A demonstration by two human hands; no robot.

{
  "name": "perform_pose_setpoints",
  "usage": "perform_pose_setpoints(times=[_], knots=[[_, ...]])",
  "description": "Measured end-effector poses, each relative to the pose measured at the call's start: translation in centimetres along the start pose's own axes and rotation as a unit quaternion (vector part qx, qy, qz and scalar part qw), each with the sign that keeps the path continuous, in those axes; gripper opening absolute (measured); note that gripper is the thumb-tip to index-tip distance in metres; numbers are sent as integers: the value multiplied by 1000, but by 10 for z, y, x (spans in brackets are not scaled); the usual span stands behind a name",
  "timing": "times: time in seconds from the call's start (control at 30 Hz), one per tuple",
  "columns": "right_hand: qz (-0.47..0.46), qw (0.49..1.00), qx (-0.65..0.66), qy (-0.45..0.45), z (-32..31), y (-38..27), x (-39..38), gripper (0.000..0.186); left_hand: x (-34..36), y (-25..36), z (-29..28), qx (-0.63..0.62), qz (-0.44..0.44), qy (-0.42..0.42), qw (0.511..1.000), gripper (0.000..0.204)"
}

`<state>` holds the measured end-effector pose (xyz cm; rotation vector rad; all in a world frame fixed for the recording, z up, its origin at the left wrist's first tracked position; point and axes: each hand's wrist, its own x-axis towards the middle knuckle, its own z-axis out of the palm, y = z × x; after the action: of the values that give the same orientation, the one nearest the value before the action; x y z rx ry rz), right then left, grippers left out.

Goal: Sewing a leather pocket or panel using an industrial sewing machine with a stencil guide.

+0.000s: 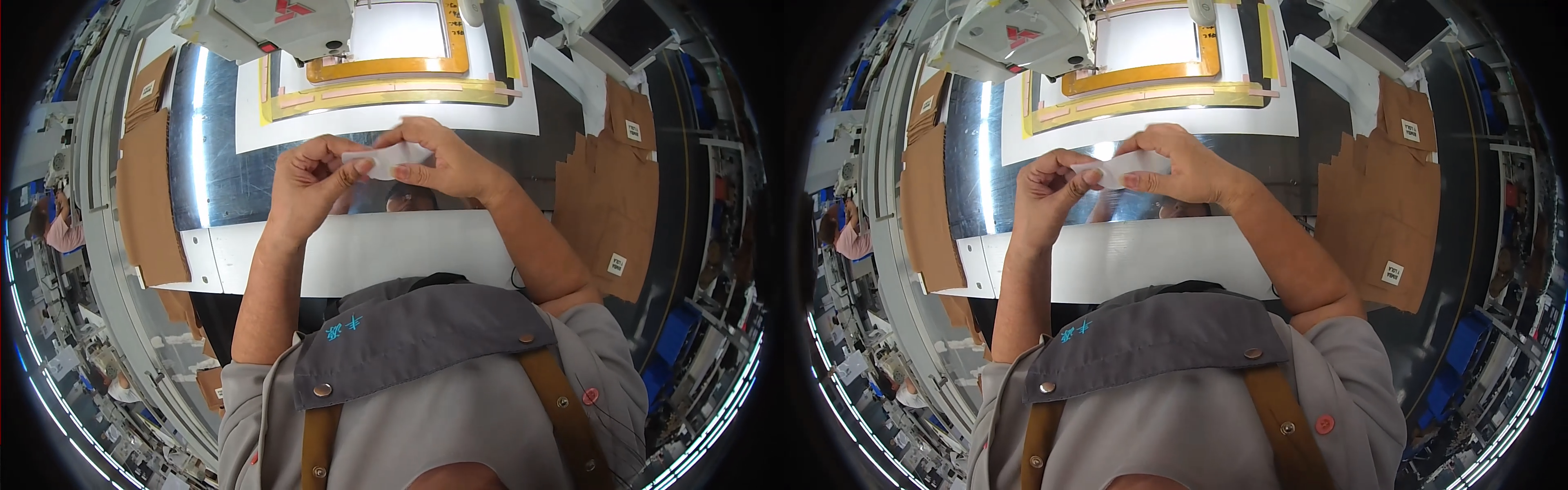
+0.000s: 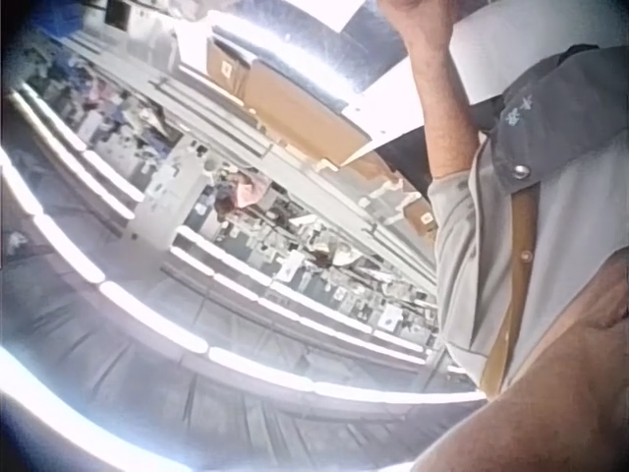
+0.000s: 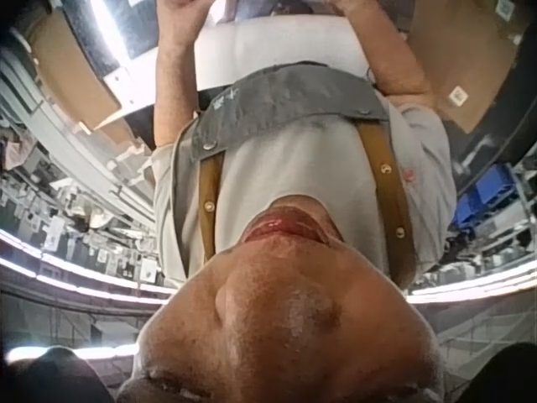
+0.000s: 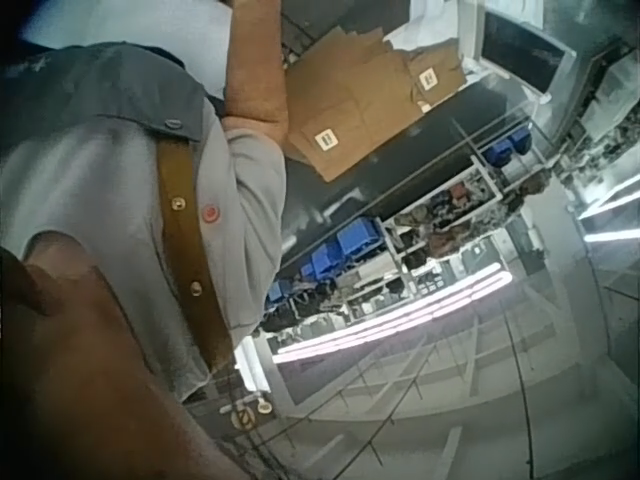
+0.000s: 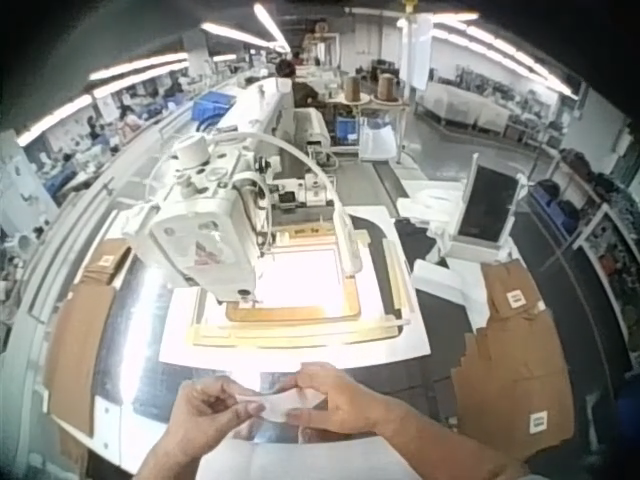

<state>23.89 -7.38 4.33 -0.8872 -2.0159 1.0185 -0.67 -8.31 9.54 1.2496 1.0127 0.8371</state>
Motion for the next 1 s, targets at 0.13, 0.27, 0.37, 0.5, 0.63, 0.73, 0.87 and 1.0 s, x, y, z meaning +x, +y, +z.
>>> perform_pose_setpoints(times=[0.13, 0.27, 0.37, 0.5, 0.63, 0.73, 0.87, 1.0], knots=[[240, 920, 309, -15, -13, 7, 0, 20, 16, -24, -28, -55, 3, 101, 993, 26], [280, 940, 135, 144, -17, 40, -3, 21, 43, -53, -36, -39, -52, 166, 984, 20], [245, 936, -131, 217, -18, 48, 8, 21, 68, -74, -47, 25, -20, 224, 974, 19], [247, 910, -212, 256, -15, 51, 18, 18, 82, -71, -38, 304, 146, 299, 893, 23], [231, 897, -250, 283, -13, 58, 20, 17, 67, -85, -50, 504, 278, 108, 810, 42], [222, 887, -277, 296, -16, 64, 18, 15, 51, -82, -34, 587, 241, 7, 773, 68], [193, 877, -304, 318, -18, 68, 17, 14, 61, -85, -32, 643, 186, -30, 743, 100], [183, 851, -349, 347, -16, 72, 16, 14, 83, -82, -27, 636, 204, -27, 744, 100]])
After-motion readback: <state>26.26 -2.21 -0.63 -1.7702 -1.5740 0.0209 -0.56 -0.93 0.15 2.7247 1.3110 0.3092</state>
